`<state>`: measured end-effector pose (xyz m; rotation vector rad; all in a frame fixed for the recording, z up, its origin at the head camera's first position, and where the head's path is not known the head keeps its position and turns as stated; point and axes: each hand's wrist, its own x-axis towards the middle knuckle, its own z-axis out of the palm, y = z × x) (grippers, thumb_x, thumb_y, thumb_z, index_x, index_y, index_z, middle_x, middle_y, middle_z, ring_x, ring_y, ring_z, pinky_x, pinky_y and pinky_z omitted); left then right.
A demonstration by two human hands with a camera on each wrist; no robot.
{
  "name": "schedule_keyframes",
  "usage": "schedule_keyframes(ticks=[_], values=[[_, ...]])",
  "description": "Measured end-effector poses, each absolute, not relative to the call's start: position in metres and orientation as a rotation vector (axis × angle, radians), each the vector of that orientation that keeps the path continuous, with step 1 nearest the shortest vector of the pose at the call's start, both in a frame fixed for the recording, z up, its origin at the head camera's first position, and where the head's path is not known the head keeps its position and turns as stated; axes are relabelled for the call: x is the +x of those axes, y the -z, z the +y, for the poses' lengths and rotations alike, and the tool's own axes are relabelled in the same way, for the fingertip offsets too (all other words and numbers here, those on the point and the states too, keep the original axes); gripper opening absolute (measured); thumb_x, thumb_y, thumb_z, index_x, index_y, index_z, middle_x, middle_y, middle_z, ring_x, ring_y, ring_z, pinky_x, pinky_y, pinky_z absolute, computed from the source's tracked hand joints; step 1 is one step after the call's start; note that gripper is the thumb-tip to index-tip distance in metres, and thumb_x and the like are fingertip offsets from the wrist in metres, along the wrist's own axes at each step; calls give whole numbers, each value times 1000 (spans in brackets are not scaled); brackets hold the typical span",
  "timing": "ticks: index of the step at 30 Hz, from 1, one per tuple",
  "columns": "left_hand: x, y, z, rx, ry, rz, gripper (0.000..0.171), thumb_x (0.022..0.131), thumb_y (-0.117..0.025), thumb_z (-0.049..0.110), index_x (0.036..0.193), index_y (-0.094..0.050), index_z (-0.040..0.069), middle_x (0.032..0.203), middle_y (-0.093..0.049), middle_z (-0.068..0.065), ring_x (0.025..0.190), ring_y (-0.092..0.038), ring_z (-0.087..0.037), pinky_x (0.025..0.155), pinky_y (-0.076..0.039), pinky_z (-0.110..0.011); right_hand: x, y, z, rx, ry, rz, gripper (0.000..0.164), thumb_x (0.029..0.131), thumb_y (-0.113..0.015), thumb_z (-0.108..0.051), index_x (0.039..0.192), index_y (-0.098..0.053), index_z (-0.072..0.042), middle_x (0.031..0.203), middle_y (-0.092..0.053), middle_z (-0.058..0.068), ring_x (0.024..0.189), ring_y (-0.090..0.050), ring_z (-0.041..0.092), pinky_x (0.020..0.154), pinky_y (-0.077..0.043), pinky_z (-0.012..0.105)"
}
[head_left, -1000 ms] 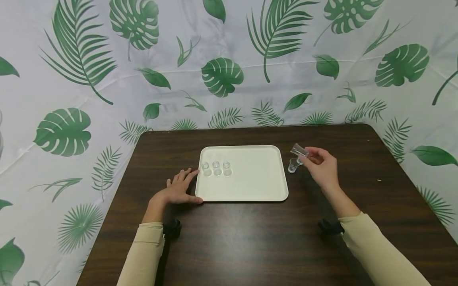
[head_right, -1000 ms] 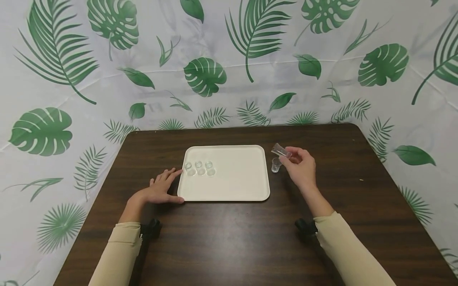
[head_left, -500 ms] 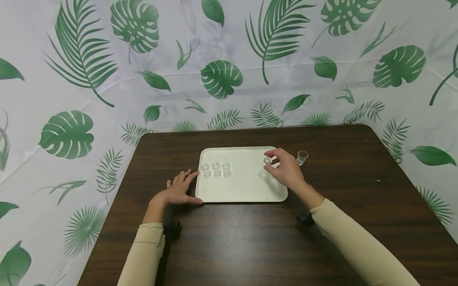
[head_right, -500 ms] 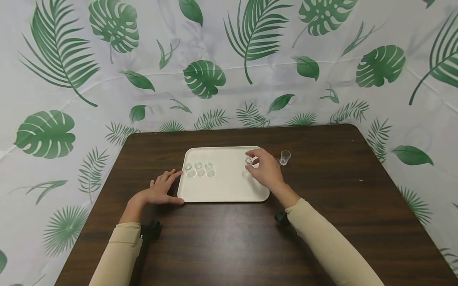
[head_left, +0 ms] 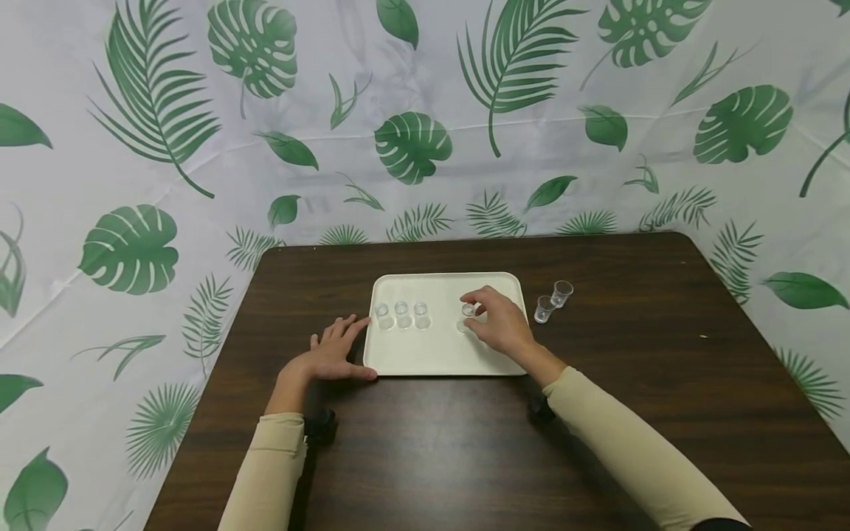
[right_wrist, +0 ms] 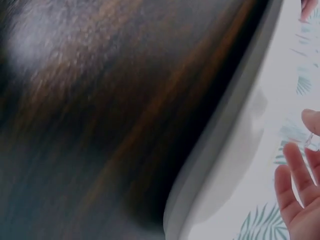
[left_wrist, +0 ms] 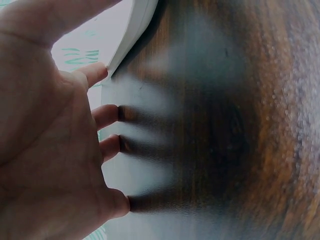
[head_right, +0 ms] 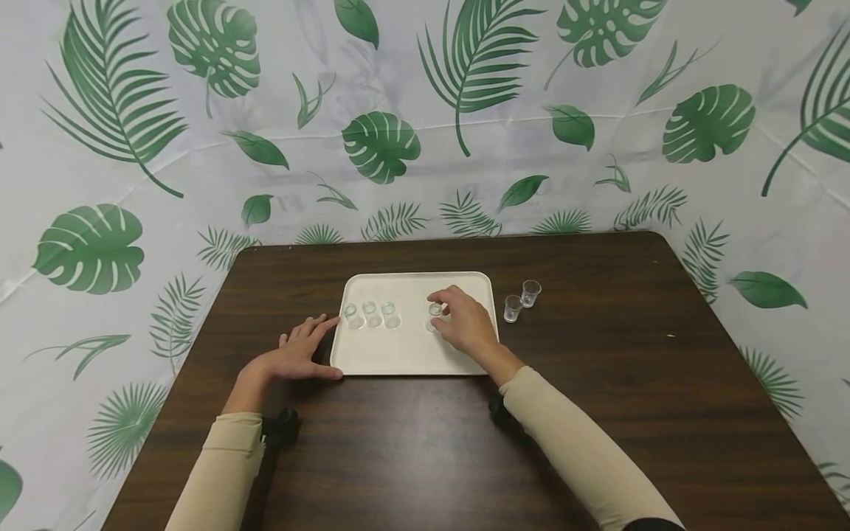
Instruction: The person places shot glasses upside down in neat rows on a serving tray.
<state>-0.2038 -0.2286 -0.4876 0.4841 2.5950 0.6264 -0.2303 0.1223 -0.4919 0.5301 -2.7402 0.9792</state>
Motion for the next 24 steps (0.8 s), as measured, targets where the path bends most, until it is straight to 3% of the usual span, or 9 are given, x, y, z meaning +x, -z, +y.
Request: schedule_keyframes(ticks=[24], values=[[-204,487,-229,481,-629,2600,108,77,-76,59,158,-16,22,162,-6,-18,146,-2,-45,100,-4,-78,-237,495,75,545,-991,-2804,36,85,-76,-14,120,-69,-16,107,-64,-2,92,-64,16,75,-50,37]])
